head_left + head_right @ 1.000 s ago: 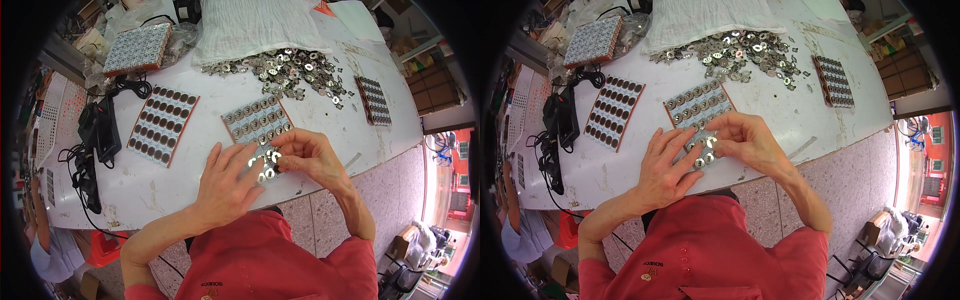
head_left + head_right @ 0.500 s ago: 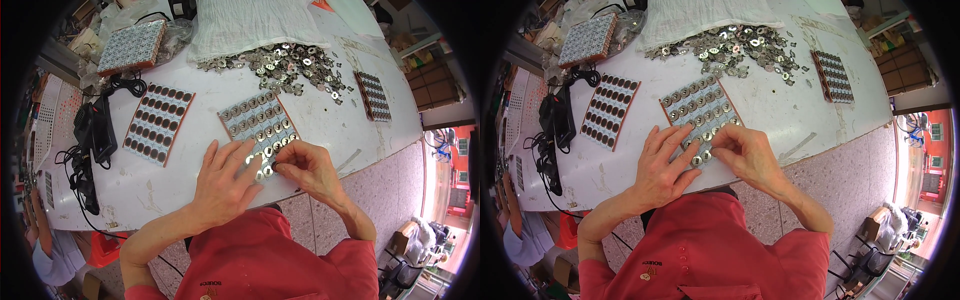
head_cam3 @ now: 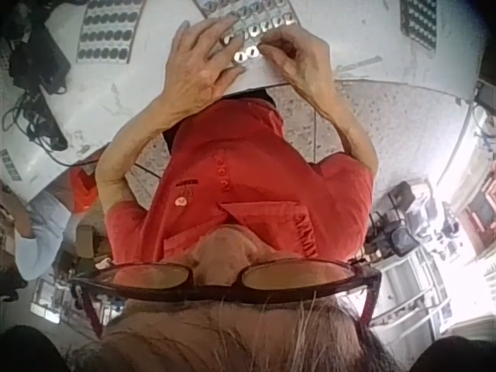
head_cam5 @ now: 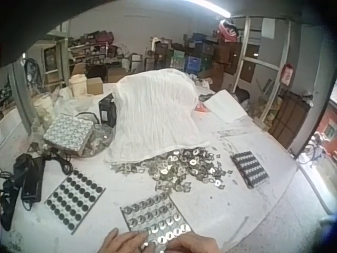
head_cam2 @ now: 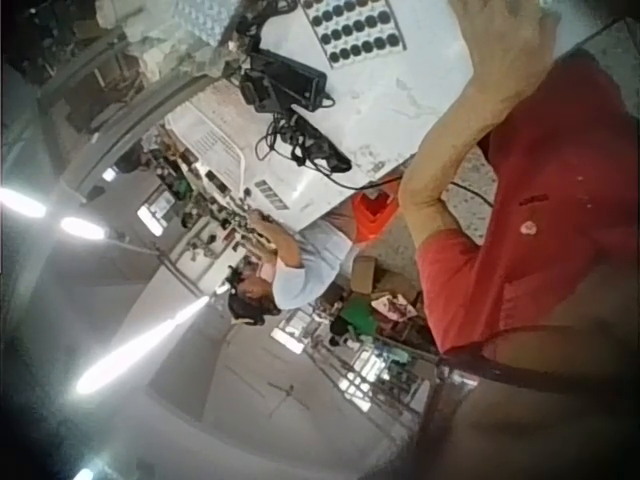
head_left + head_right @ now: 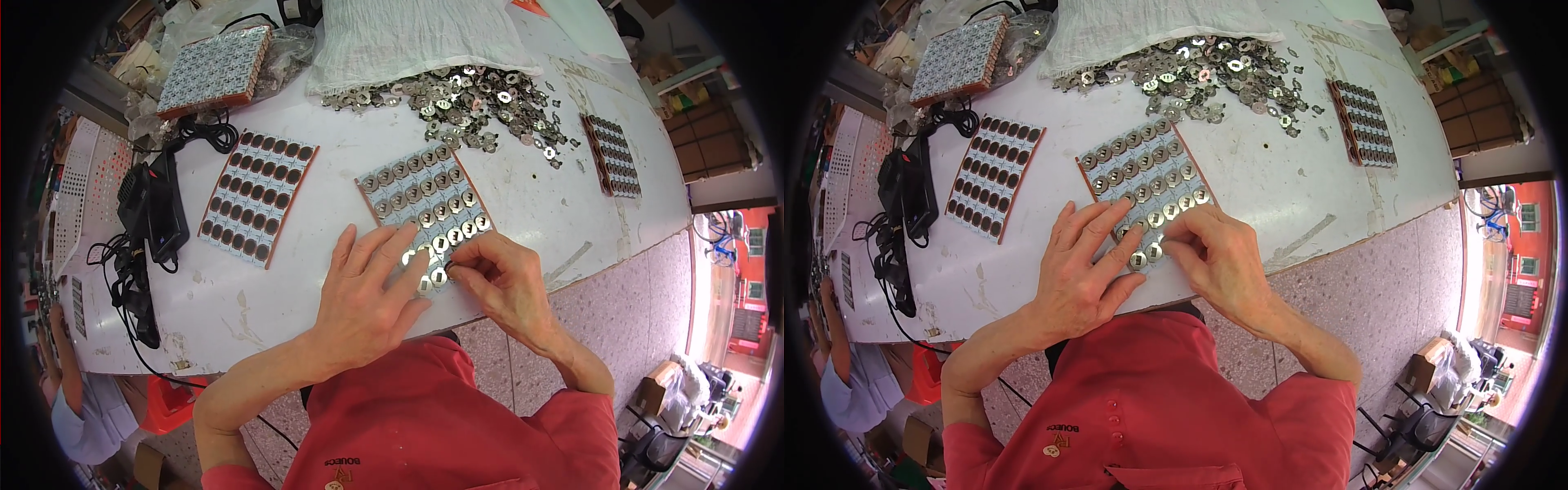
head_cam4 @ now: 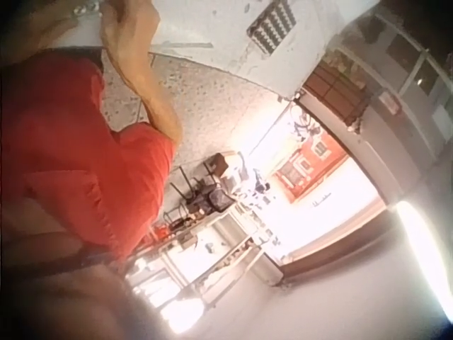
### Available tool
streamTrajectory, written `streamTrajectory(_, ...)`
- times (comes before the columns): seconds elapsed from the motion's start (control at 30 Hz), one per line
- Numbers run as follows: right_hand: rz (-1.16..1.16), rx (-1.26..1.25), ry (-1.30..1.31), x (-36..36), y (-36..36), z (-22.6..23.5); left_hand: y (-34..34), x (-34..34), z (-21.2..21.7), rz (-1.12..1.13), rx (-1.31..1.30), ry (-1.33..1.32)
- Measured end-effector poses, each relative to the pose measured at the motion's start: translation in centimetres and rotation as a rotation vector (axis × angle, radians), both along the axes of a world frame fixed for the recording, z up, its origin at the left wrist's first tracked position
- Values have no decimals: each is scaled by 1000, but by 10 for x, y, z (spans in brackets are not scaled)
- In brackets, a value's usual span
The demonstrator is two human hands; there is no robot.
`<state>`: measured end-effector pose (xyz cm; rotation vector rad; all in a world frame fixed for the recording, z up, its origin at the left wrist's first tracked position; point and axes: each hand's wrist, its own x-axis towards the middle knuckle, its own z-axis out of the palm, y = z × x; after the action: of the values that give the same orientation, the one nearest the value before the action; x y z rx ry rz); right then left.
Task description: The person places small metal washers or circular components by hand into a plastic tray or template.
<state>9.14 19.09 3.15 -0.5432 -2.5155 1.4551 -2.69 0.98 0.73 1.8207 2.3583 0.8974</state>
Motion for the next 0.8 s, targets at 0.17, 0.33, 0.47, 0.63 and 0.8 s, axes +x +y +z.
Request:
streamTrajectory(0.17,32,68,20,4,-1,3,0,1,0,2,-10,4)
streamTrajectory(0.33,55,110,-19,5,1,2,0,1,0,-4,-10,11)
streamTrajectory(0.47,100,131,-58,0,5,4,1,1,0,-6,-13,14)
streamTrajectory(0.63,151,191,-10,-2,8,2,2,1,1,-5,-18,28)
streamTrajectory(0.8,158,151,-68,-1,10,10,1,1,1,-2,-6,35)
